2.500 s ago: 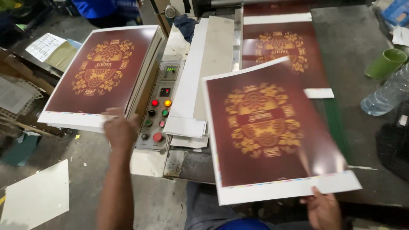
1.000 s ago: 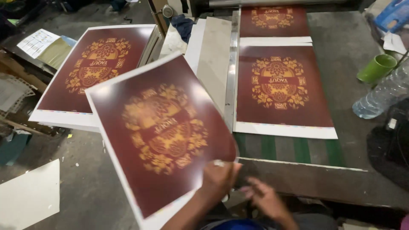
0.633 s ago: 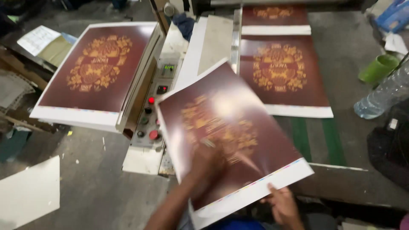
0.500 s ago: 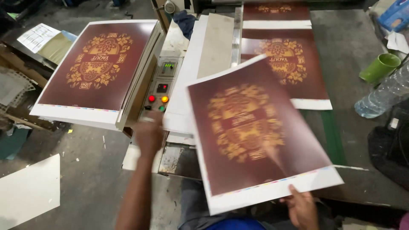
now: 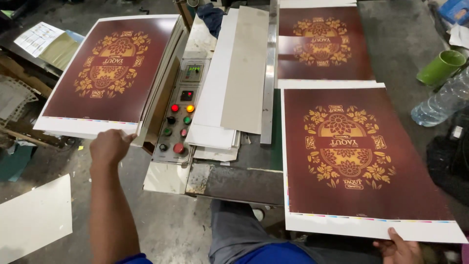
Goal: The person repeatedly picks up large printed sheets from a pile on the left side of a machine and places them onto a stack on the right side. The sheets feature a brown and gold design with the text 'YAQUT'. The operator works continuously, moving sheets one by one to build a neat pile.
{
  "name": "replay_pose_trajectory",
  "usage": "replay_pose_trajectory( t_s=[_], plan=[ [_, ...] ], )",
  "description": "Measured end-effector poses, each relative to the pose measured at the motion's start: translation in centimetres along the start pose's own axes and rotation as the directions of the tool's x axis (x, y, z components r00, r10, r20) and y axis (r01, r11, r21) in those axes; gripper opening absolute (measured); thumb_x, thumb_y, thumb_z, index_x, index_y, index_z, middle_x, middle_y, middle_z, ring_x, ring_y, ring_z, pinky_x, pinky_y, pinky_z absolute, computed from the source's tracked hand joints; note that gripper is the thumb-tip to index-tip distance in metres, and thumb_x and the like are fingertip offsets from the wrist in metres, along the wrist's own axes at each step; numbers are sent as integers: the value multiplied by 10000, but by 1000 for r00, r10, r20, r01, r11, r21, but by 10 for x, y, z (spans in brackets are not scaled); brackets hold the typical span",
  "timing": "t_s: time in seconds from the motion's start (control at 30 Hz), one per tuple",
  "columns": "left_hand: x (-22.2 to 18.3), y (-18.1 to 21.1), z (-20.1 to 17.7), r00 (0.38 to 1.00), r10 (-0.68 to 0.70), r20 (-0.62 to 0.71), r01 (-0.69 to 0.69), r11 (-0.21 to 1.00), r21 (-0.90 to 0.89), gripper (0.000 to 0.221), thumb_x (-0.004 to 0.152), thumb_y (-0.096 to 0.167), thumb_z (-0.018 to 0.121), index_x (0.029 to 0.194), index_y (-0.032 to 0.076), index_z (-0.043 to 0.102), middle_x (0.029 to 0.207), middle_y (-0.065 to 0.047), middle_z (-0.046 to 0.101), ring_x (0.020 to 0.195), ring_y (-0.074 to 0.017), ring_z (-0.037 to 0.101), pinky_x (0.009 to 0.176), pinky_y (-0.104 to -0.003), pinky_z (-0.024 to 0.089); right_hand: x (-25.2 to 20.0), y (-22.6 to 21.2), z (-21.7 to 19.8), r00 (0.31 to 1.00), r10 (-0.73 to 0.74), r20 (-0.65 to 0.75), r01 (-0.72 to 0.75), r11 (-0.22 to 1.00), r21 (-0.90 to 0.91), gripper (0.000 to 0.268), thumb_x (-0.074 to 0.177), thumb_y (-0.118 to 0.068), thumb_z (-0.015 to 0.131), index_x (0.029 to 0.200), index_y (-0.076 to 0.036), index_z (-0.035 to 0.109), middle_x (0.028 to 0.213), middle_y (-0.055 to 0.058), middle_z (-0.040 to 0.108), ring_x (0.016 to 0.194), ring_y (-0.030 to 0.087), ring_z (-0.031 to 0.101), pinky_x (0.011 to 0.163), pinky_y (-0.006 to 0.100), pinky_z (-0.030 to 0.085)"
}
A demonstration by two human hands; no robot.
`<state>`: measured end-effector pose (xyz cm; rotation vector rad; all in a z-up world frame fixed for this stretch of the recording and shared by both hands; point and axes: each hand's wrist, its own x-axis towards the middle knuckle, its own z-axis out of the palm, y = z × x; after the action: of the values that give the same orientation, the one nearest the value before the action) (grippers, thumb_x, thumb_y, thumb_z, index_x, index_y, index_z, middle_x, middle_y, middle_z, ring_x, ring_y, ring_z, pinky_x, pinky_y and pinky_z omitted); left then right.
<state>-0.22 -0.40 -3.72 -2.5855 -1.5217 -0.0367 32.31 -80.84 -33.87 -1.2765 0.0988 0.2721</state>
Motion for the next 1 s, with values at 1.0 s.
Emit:
replay_pose_trajectory(
  t_s=[1.0],
  plan=[
    [-192,192,-57,607,344,-717,-742,569,-355,79,883,79,714,881,83,635,687,-106,593,640,-318,607,589,-464,470,63,-18,189,956,197,219,-195,980,-29,237,1039,-171,556,1210,-30,474,1140,185,716,891,262,718,618,429,567]
  ],
)
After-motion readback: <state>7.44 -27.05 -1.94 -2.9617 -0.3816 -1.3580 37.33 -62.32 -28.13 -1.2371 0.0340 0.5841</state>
